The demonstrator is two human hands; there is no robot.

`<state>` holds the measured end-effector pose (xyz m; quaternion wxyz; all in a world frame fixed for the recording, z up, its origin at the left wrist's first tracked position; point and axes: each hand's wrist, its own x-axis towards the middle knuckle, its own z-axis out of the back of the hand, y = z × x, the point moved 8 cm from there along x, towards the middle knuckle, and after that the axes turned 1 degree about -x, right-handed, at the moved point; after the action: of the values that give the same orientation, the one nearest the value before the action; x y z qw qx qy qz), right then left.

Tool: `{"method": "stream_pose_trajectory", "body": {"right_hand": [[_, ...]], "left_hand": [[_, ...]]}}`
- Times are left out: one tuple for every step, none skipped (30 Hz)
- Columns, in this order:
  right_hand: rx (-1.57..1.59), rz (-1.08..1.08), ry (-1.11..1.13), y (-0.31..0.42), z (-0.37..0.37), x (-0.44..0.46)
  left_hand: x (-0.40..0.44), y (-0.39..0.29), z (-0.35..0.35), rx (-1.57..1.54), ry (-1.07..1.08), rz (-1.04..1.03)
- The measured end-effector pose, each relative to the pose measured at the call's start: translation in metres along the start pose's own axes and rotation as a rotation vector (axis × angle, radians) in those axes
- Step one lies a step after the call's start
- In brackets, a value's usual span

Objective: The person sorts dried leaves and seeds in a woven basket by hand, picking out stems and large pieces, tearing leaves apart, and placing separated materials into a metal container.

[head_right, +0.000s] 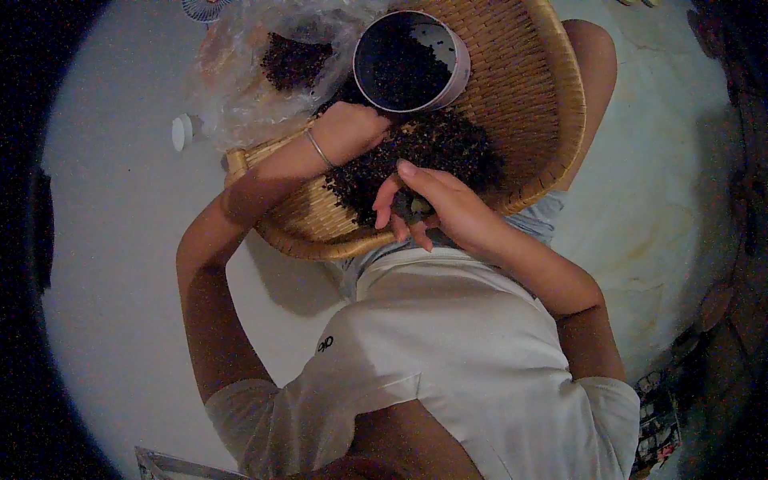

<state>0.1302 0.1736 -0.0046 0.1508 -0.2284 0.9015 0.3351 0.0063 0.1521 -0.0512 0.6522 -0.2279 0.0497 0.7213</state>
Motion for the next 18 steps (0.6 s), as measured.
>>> {"method": "stream_pose_trajectory", "body": {"right_hand": [[0.001, 0.014, 0.009, 0.0, 0.0, 0.0], [0.001, 0.028, 0.017, 0.001, -0.001, 0.001], [0.001, 0.028, 0.017, 0.001, -0.001, 0.0], [0.003, 0.026, 0.008, 0.001, -0.001, 0.0], [0.005, 0.024, -0.002, 0.001, 0.0, 0.0], [0.004, 0.024, -0.003, 0.001, 0.0, 0.0], [0.002, 0.027, 0.0, 0.001, -0.001, 0.0], [0.001, 0.03, 0.004, 0.002, -0.001, 0.0], [0.001, 0.032, 0.004, 0.002, 0.0, 0.0], [0.015, 0.023, -0.013, 0.001, 0.002, 0.0], [0.032, 0.013, -0.03, -0.001, 0.003, 0.0], [0.031, 0.015, -0.029, -0.001, 0.004, 0.001], [0.039, 0.018, -0.023, 0.0, 0.004, 0.001], [0.047, 0.019, -0.018, 0.0, 0.004, 0.001], [0.045, 0.019, -0.018, 0.0, 0.003, 0.001], [0.034, 0.014, -0.027, 0.0, 0.002, 0.0], [0.02, 0.01, -0.036, 0.0, 0.002, 0.0], [0.018, 0.008, -0.034, 0.0, 0.001, 0.0]], "left_hand": [[-0.001, 0.0, 0.001, 0.004, -0.03, -0.002], [-0.002, 0.0, 0.003, 0.007, -0.061, -0.004], [-0.003, -0.001, 0.005, 0.007, -0.061, -0.004], [-0.003, 0.003, 0.006, -0.022, -0.053, 0.053], [-0.005, 0.006, 0.008, -0.05, -0.045, 0.11], [-0.009, 0.007, 0.008, -0.051, -0.046, 0.109], [-0.016, 0.007, 0.019, -0.175, -0.177, 0.06], [-0.023, 0.009, 0.03, -0.298, -0.306, 0.011], [-0.027, 0.013, 0.029, -0.296, -0.306, 0.011], [-0.032, 0.017, 0.034, -0.432, -0.367, -0.038], [-0.037, 0.021, 0.038, -0.568, -0.424, -0.087], [-0.043, 0.022, 0.04, -0.566, -0.425, -0.088], [-0.047, 0.032, 0.03, -0.788, -0.285, 0.116], [-0.054, 0.036, 0.016, -1.002, -0.135, 0.323], [-0.059, 0.031, 0.022, -1.003, -0.137, 0.322], [-0.064, 0.027, 0.02, -1.183, -0.075, 0.394], [-0.069, 0.022, 0.016, -1.362, -0.011, 0.465], [-0.072, 0.019, 0.022, -1.363, -0.014, 0.466]]}}
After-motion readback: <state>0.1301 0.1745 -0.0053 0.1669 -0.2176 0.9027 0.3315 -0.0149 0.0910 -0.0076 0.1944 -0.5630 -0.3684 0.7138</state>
